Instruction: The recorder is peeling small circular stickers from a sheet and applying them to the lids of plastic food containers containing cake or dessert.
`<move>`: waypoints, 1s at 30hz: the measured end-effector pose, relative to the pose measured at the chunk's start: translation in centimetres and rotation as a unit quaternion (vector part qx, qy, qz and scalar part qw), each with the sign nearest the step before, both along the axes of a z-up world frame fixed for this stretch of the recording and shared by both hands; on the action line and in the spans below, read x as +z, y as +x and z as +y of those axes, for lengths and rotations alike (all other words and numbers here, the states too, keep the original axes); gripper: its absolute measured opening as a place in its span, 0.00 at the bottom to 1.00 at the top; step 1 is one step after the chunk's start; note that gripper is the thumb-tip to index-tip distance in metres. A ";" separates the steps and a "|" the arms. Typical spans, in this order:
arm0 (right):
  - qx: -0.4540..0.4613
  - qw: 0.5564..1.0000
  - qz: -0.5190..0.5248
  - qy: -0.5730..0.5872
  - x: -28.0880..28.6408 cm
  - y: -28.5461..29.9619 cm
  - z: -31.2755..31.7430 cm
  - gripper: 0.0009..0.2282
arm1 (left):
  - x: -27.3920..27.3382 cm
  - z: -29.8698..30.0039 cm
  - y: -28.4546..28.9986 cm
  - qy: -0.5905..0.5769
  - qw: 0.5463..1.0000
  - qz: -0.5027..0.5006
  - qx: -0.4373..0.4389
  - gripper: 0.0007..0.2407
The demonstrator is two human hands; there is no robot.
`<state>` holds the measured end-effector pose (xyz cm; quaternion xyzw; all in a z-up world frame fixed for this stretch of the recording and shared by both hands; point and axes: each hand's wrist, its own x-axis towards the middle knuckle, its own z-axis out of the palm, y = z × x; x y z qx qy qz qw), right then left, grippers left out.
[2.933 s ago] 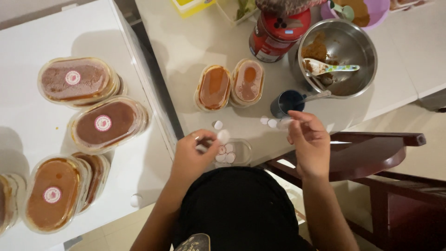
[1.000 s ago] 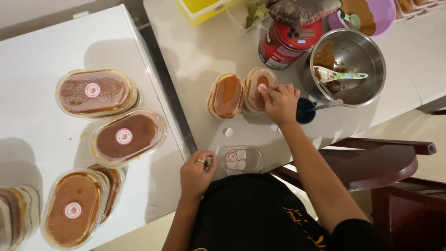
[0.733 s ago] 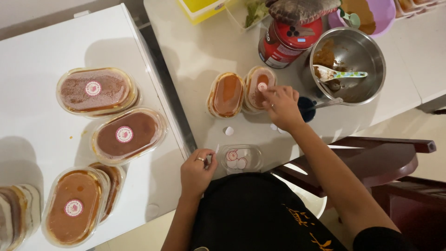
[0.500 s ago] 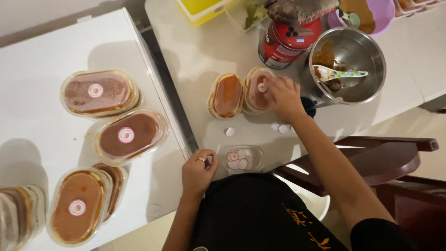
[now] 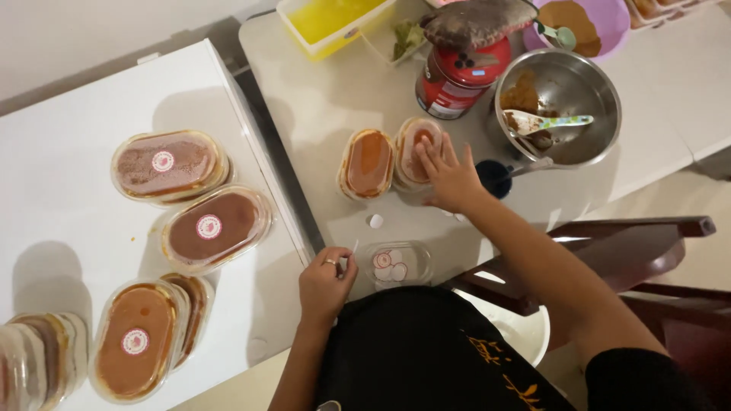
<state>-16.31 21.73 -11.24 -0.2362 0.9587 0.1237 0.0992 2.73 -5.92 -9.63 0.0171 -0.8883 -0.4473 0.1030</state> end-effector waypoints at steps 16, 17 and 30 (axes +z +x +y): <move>-0.055 0.985 0.056 -0.157 -0.9 -1.0 4.3 0.33 | -14.7 12.3 -9.7 -0.268 0.925 -0.044 -0.268 0.05; -0.038 0.991 0.047 -0.121 -1.2 -1.6 4.1 0.35 | -14.7 12.8 -10.2 -0.307 0.915 -0.005 -0.263 0.04; -0.037 0.987 0.052 -0.148 -6.2 -1.7 3.5 0.32 | -9.5 14.4 -14.8 -0.306 0.931 0.175 -0.097 0.26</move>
